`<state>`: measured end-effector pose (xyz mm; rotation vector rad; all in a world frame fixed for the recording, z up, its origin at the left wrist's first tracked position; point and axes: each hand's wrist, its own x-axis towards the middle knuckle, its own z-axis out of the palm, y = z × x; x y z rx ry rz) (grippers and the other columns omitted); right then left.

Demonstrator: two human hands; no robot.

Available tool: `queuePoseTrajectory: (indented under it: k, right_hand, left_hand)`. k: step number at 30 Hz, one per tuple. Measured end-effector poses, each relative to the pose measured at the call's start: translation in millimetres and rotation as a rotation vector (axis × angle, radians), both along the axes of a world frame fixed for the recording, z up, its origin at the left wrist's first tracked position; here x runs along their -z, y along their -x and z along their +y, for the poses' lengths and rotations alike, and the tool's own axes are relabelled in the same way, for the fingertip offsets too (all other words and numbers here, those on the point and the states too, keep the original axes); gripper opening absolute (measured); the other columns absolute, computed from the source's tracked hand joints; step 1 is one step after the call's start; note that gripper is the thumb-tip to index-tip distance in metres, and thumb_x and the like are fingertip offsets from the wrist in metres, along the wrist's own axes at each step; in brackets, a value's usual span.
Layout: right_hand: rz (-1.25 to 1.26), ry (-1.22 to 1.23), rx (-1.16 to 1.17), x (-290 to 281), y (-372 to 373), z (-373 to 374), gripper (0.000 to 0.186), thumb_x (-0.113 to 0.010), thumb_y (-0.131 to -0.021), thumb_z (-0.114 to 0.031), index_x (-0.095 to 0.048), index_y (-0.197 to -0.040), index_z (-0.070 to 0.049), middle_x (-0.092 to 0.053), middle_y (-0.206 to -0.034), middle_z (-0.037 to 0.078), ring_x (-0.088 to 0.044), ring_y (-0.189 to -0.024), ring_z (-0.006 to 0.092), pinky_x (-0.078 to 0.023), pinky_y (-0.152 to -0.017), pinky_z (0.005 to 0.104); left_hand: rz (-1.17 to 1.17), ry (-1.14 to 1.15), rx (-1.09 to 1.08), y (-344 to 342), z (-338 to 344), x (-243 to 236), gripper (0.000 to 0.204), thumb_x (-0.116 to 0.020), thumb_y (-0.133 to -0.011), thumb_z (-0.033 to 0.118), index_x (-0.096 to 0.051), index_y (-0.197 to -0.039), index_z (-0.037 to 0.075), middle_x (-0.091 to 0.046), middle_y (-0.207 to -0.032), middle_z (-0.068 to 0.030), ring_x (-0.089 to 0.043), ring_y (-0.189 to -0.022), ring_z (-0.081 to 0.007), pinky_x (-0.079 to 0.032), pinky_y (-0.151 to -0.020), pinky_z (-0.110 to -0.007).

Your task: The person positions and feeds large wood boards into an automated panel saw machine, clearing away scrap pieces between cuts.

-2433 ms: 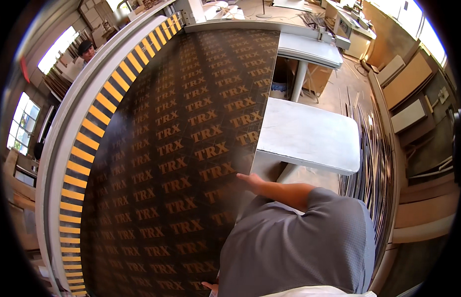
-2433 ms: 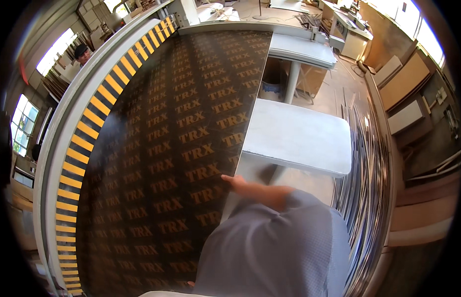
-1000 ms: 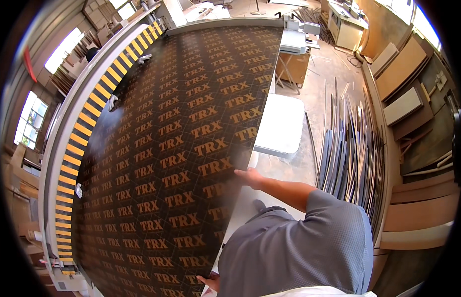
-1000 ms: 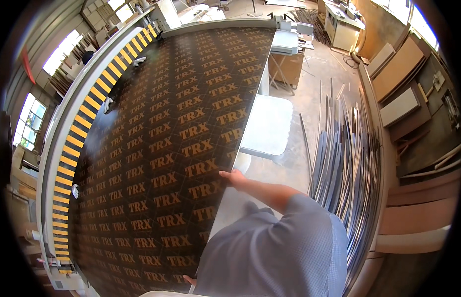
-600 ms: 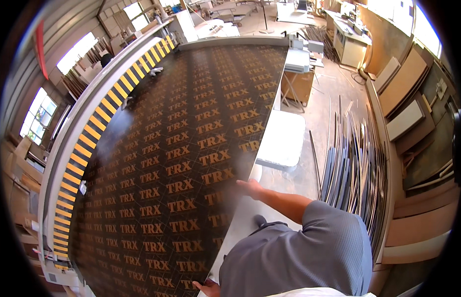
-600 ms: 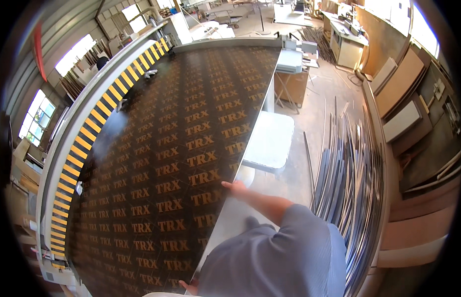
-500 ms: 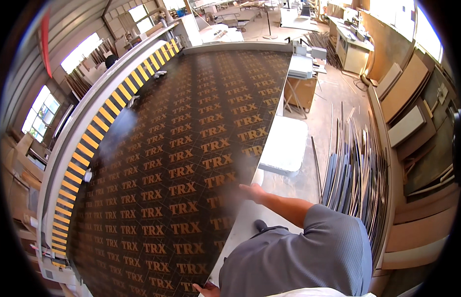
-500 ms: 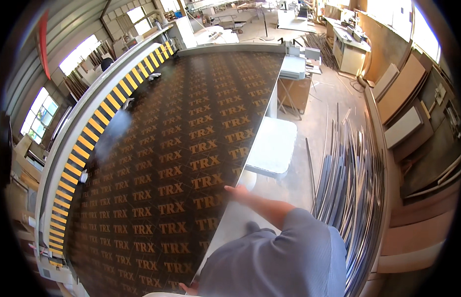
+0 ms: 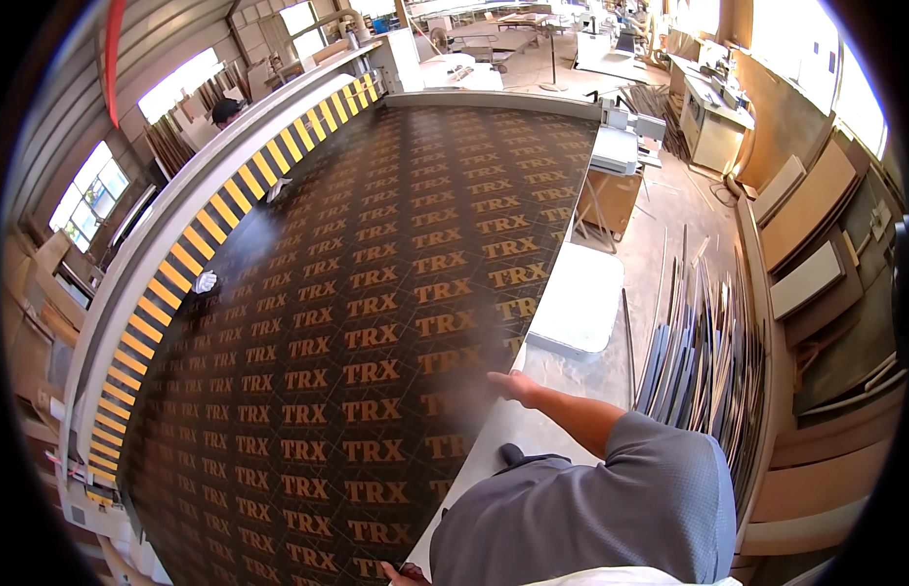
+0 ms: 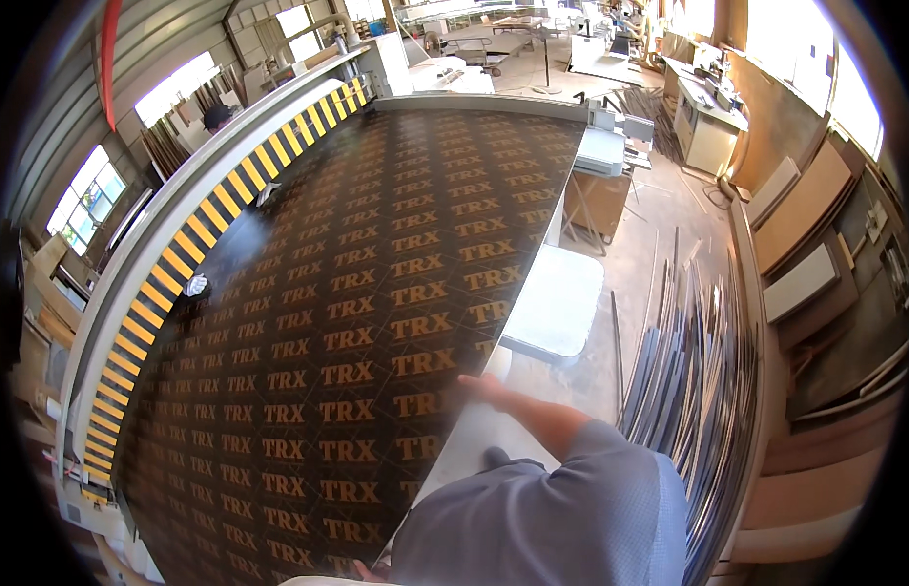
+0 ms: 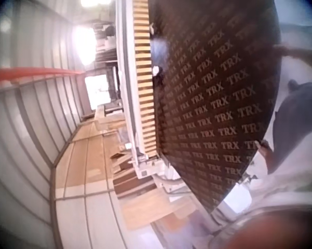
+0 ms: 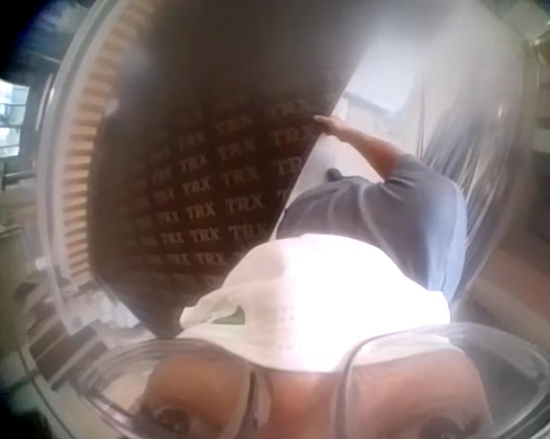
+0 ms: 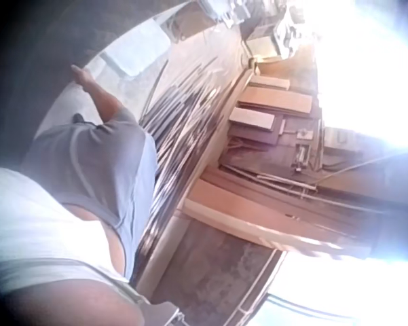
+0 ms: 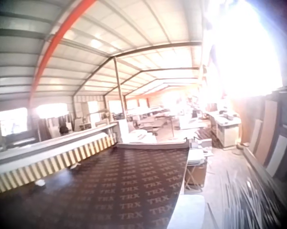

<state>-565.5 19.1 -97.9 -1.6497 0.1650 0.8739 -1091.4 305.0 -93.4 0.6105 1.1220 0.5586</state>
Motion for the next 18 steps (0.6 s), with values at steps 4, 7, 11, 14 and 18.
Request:
queuePoseTrajectory:
  k: [4,7,11,14,18]
  right_hand:
    - [0.003,0.015,-0.086,-35.7,14.5,37.1,0.07,-0.065,-0.101,-0.058,-0.069,-0.13,0.006,-0.074,-0.122,0.018,-0.07,-0.114,0.0318,-0.053,-0.099,0.0437]
    - [-0.064,-0.058,0.023,-36.0,19.2,36.6,0.049,-0.066,-0.101,-0.049,-0.076,-0.085,-0.003,-0.051,-0.063,-0.003,-0.04,-0.054,0.0115,-0.028,-0.052,0.0327]
    - [-0.041,-0.018,0.157,-21.1,11.1,-0.9,0.047,-0.068,-0.101,-0.047,-0.069,-0.073,-0.009,-0.044,-0.059,-0.005,-0.035,-0.05,0.0108,-0.024,-0.05,0.0336]
    - [-0.026,-0.072,0.138,-35.5,16.0,7.8,0.048,-0.069,-0.101,-0.046,-0.063,-0.067,-0.012,-0.042,-0.058,-0.005,-0.033,-0.048,0.0107,-0.022,-0.049,0.0333]
    - [-0.048,-0.103,0.099,-47.3,22.3,16.2,0.051,-0.07,-0.101,-0.046,-0.055,-0.063,-0.016,-0.039,-0.056,-0.005,-0.031,-0.047,0.0107,-0.02,-0.049,0.0329]
  left_hand:
    - [0.02,-0.167,0.146,72.4,31.3,106.5,0.039,-0.072,-0.101,0.048,-0.054,-0.088,0.016,-0.044,-0.071,0.0053,-0.04,-0.059,-0.0085,-0.031,-0.053,-0.026]
    - [0.103,-0.317,0.343,64.9,23.2,123.0,0.037,-0.071,-0.102,0.047,-0.055,-0.092,0.016,-0.044,-0.071,0.0053,-0.041,-0.06,-0.0089,-0.032,-0.053,-0.025]
    - [0.068,0.018,-0.048,-7.0,3.4,6.2,0.036,-0.072,-0.101,0.049,-0.056,-0.102,0.017,-0.048,-0.075,0.0038,-0.044,-0.061,-0.0101,-0.035,-0.054,-0.026]
    - [0.119,0.018,-0.076,3.6,10.5,13.6,0.042,-0.075,-0.097,0.053,-0.059,-0.113,0.018,-0.054,-0.082,0.0016,-0.05,-0.064,-0.0117,-0.04,-0.055,-0.027]
    - [0.266,0.064,-0.15,19.2,27.3,35.7,0.056,-0.079,-0.091,0.058,-0.062,-0.128,0.019,-0.062,-0.09,-0.0014,-0.057,-0.068,-0.0139,-0.046,-0.056,-0.028]
